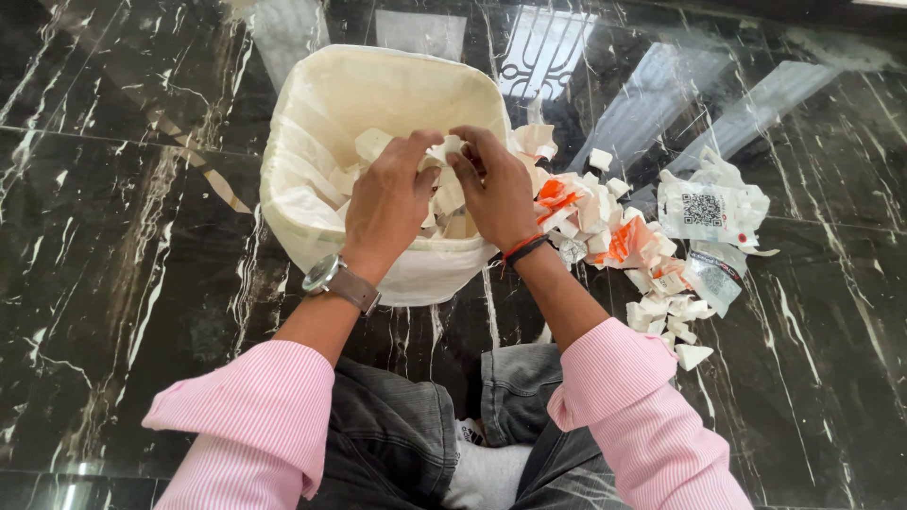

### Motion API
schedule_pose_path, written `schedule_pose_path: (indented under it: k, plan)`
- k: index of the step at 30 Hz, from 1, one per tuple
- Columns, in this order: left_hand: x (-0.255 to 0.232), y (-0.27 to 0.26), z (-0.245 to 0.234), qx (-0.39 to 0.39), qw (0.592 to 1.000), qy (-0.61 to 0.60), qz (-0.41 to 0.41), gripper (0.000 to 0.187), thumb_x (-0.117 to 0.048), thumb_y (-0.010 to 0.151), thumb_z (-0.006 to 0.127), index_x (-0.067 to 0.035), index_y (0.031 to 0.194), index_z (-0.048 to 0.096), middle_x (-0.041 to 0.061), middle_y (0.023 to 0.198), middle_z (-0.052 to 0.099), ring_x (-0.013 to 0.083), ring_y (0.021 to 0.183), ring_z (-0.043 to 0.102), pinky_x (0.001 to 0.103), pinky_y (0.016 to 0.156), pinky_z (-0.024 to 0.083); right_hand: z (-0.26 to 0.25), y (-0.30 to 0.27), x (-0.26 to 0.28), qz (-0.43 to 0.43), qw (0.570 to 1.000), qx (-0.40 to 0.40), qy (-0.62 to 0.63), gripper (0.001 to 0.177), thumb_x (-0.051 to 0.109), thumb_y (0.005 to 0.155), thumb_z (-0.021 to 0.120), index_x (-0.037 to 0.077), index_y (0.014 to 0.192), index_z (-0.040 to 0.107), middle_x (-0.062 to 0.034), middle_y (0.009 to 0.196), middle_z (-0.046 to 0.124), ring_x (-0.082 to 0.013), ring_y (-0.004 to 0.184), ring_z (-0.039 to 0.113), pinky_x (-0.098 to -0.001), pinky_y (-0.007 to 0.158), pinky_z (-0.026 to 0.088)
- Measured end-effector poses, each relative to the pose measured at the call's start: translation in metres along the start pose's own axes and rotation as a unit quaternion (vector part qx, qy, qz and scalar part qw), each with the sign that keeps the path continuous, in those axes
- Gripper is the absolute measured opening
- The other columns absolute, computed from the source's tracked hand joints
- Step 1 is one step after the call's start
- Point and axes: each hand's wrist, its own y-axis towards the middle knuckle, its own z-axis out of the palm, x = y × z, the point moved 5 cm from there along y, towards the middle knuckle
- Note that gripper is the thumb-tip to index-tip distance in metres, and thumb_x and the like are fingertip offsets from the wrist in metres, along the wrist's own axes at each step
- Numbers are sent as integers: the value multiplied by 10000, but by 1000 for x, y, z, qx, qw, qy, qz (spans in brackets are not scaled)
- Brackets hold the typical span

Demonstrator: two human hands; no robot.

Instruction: The person sits on a dark marble floor and repeatedly picks up small white paper scraps with orange markings from a pile. They place the scraps into a white bucket lined with a plastic bag. The person handles the scraps one at a time or in small handfuls throughout the clip.

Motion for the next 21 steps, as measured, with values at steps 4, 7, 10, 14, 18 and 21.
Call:
schedule_pose_path:
  k: [4,7,10,14,18,21]
  plan:
    - [-1,1,-1,-19,1000,9,5,266,-161,990,653,-109,1245,596,141,1041,695,359,877,706,484,725,540,-3,1,2,-33,999,0,6,275,112,1022,655,64,1291,629,-122,946,732,-243,850,743,-357,756,574]
    - [0,-1,3,1,999,30,-25,214,-200,1004,650,-95,1186,605,149,1031,691,369,851,700,496,709,532,-2,-1,-1,-12,1000,13,3,253,44,1058,578,90,1298,643,-132,980,738,-218,867,778,-348,765,585]
    - [-1,0,0,-26,998,45,-20,182,-212,1006,647,-75,1114,599,169,1038,687,399,844,688,502,674,524,-6,-3,4,-58,998,-27,15,387,-52,1001,519,73,1362,582,-162,1126,713,-220,924,765,-351,805,576]
    - [8,2,4,-21,997,31,-64,198,-201,1050,602,-25,1084,517,188,979,676,424,873,680,520,695,515,-6,-4,2,-32,997,-28,62,429,-75,983,465,54,1386,537,-131,1182,716,-190,934,767,-329,816,589]
    - [22,2,15,38,989,27,-137,251,-214,1091,570,0,1076,438,208,884,650,425,869,669,533,728,500,-5,-4,1,-26,998,-15,57,354,-47,1019,477,44,1350,566,-100,1081,749,-178,888,756,-319,811,587]
    - [19,2,11,-14,997,20,-69,224,-118,1010,641,25,1023,469,210,930,627,431,862,641,537,713,484,-5,-4,2,-25,998,-13,55,331,-34,1020,481,42,1326,580,-93,1049,753,-174,861,746,-312,799,584]
